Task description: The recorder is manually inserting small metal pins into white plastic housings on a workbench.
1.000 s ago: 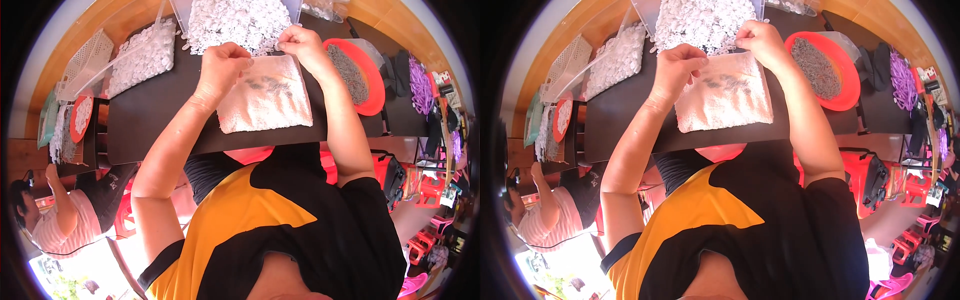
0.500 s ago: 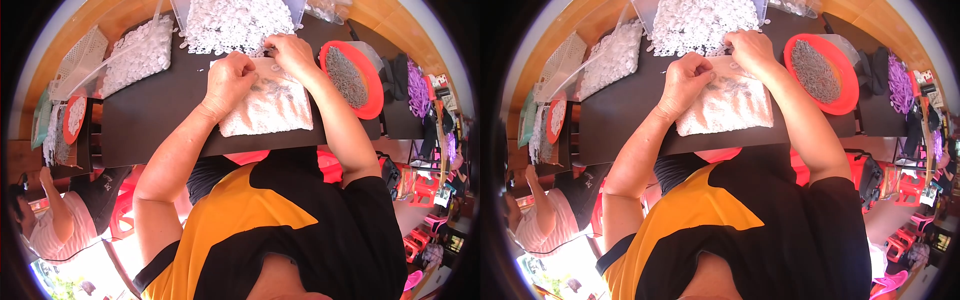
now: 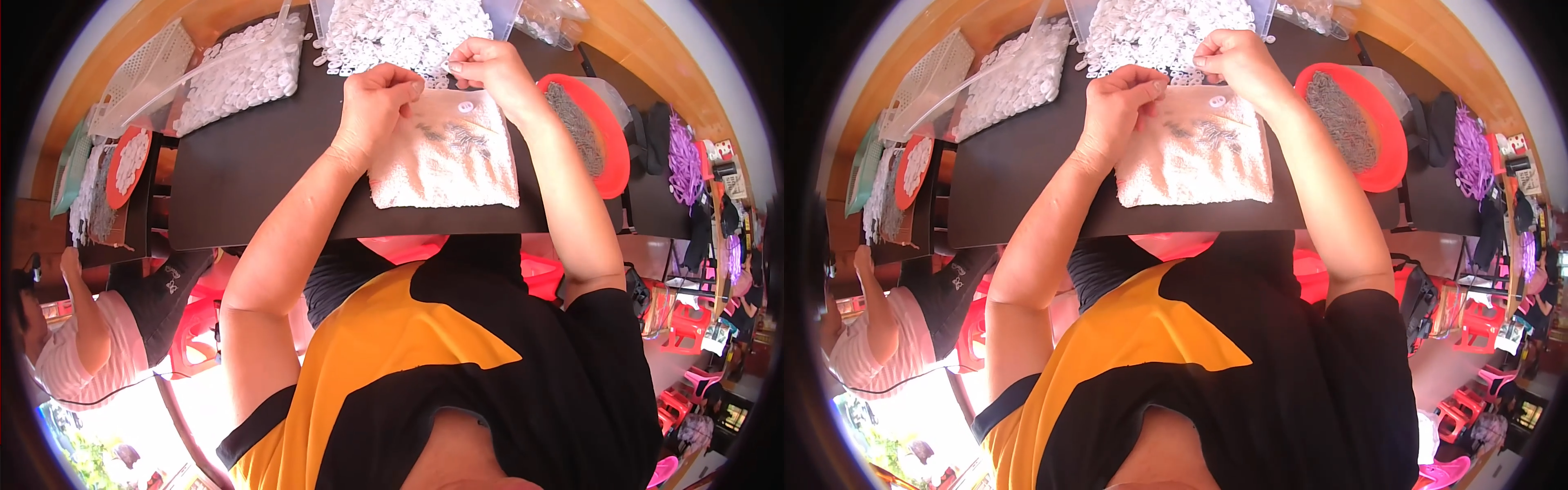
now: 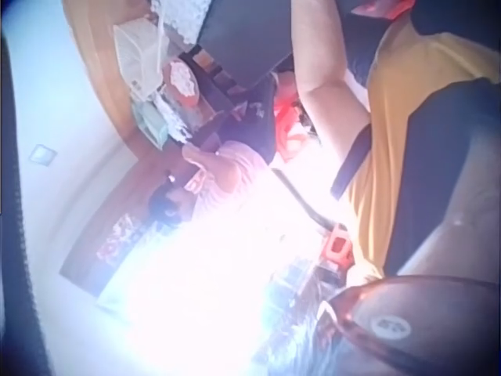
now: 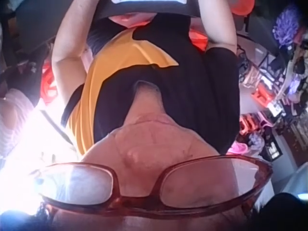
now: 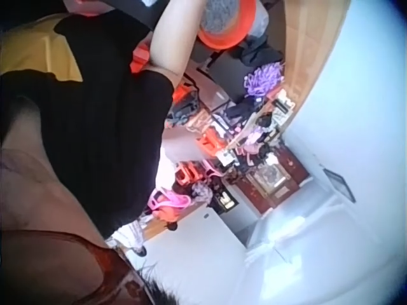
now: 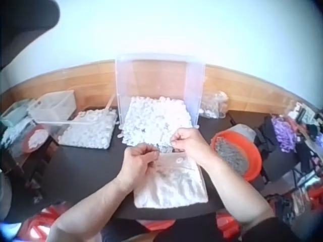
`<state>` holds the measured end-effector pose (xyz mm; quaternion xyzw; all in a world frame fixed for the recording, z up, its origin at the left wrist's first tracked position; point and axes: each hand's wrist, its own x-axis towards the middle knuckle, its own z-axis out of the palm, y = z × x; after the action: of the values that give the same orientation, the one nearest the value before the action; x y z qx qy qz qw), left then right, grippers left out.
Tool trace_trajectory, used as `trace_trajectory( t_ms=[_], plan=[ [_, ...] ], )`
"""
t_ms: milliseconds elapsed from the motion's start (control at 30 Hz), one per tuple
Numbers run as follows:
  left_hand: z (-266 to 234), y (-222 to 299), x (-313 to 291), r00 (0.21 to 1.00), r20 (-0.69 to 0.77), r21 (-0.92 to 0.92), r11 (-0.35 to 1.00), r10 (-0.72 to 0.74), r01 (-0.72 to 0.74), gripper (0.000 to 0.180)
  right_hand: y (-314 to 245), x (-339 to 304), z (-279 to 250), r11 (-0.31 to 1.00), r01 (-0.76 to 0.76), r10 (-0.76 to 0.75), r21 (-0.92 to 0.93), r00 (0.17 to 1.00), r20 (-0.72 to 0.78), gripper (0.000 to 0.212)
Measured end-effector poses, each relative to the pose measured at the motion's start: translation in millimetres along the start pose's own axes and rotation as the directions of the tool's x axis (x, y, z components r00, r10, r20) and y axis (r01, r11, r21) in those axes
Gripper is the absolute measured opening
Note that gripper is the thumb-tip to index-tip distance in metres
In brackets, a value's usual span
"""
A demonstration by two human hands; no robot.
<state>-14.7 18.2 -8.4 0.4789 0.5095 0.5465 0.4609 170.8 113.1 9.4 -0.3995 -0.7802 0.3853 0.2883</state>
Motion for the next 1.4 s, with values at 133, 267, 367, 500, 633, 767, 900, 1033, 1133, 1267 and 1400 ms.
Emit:
trace_trajectory(
  t_ms=[133, 267, 367, 500, 633, 767, 900, 1033, 1133, 1267, 1400],
  plan=[
    [2.9, 0.8, 1.2, 0.992, 0.081, -0.18, 0.977, -0.097, 0.11, 0.014, -12.6, -19.8, 12.0, 0.923, -0.1, 0.082, 0.372, 0.995, 0.064, 0.009],
    [1.4, -4.6, 2.6, 0.987, 0.099, -0.313, 0.938, -0.127, 0.152, 0.012, -24.4, -31.3, 21.6, 0.899, -0.104, 0.093, 0.426, 0.995, 0.046, 0.009],
    [-2.1, 2.2, 2.0, 0.986, 0.089, -0.332, 0.929, -0.142, 0.163, 0.01, -12.5, -22.0, 12.2, 0.972, 0.098, -0.077, 0.216, 0.991, -0.106, 0.008],
    [-1.2, 4.1, -0.3, 0.993, 0.056, -0.106, 0.989, -0.102, 0.108, 0.008, 1.5, -9.7, -18.7, 0.855, 0.022, -0.134, -0.518, 0.974, -0.181, 0.011],
    [-0.8, -9.5, 0.4, 0.986, 0.057, 0.304, 0.938, 0.158, -0.167, 0.007, 28.2, -1.9, -15.1, 0.712, 0.13, -0.19, -0.69, 0.982, -0.011, 0.012],
    [-2.2, -15.2, 3.4, 0.885, 0.206, 0.742, 0.523, 0.418, -0.42, 0.011, 30.1, 0.5, -15.5, 0.666, 0.091, -0.125, -0.74, 0.992, 0.009, 0.014],
    [-1.3, -13.1, 4.1, 0.9, 0.231, 0.795, 0.461, 0.369, -0.393, 0.01, 28.2, 3.7, -14.3, 0.693, 0.058, -0.091, -0.719, 0.996, -0.008, 0.014],
    [-5.9, -12.7, 7.1, 0.92, 0.218, 0.699, 0.606, 0.325, -0.38, 0.009, 32.5, 5.1, -15.3, 0.69, 0.078, -0.108, -0.719, 0.994, 0.004, 0.014],
    [-4.7, -12.8, 4.6, 0.925, 0.211, 0.733, 0.575, 0.317, -0.364, 0.008, 32.5, 4.7, -13.4, 0.676, 0.09, -0.142, -0.732, 0.99, -0.01, 0.014],
    [-7.2, -10.3, 5.0, 0.929, 0.234, 0.725, 0.585, 0.286, -0.363, 0.008, 34.3, 4.2, -13.8, 0.657, 0.108, -0.138, -0.746, 0.99, 0.022, 0.013],
    [-6.5, -10.8, 4.3, 0.914, 0.267, 0.732, 0.553, 0.306, -0.399, 0.009, 32.7, 2.1, -10.6, 0.598, 0.114, -0.143, -0.794, 0.989, 0.034, 0.015]
  ],
)
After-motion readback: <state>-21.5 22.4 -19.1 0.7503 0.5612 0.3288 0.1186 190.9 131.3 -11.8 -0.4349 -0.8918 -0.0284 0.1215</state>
